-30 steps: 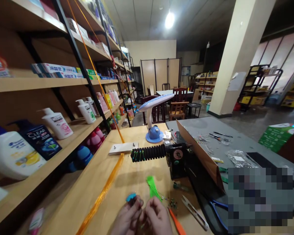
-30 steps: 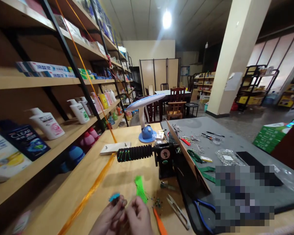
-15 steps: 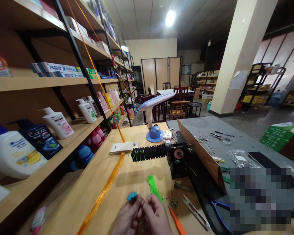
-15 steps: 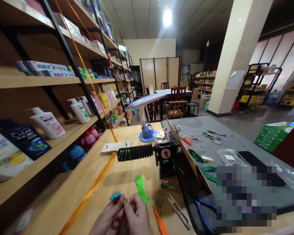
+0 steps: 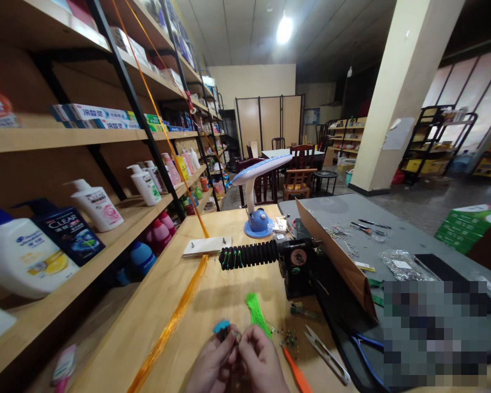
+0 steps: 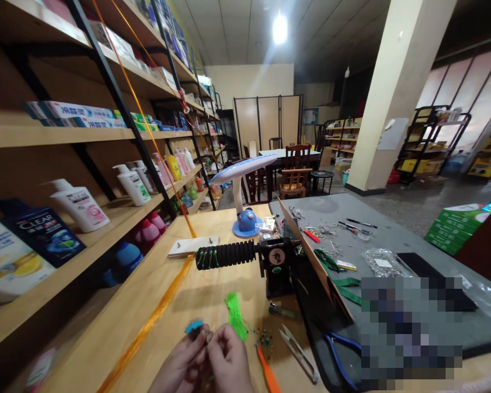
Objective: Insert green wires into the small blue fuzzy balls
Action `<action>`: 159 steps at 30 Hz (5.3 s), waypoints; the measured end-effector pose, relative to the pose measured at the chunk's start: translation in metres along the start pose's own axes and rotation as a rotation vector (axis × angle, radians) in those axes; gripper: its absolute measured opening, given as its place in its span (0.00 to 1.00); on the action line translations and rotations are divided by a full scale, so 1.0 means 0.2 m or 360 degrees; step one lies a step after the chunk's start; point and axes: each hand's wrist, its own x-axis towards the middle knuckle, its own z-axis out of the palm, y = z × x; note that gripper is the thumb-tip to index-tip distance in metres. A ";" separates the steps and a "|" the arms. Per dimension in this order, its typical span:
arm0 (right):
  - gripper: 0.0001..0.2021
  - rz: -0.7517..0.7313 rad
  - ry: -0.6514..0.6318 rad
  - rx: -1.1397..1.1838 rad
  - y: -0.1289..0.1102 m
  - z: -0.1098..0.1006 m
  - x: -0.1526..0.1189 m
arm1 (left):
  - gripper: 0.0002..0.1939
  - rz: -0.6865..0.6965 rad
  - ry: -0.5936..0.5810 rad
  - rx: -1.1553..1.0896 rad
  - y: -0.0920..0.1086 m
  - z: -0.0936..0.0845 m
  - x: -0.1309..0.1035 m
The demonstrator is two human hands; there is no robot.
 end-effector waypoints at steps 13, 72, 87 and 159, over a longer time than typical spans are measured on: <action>0.26 0.0055 -0.0018 0.0056 0.01 -0.01 0.01 | 0.23 0.0020 -0.0025 0.0012 -0.03 -0.03 0.03; 0.30 -0.0011 0.0019 -0.0220 -0.08 0.02 0.00 | 0.20 0.0391 0.0103 0.0458 0.02 -0.02 -0.02; 0.28 0.0079 -0.0080 -0.0468 -0.16 0.00 0.03 | 0.21 0.0465 0.0151 0.0595 0.14 0.01 -0.05; 0.24 -0.0180 0.0036 -0.0650 -0.13 -0.11 0.03 | 0.17 0.0556 -0.0019 0.0750 0.01 -0.04 0.04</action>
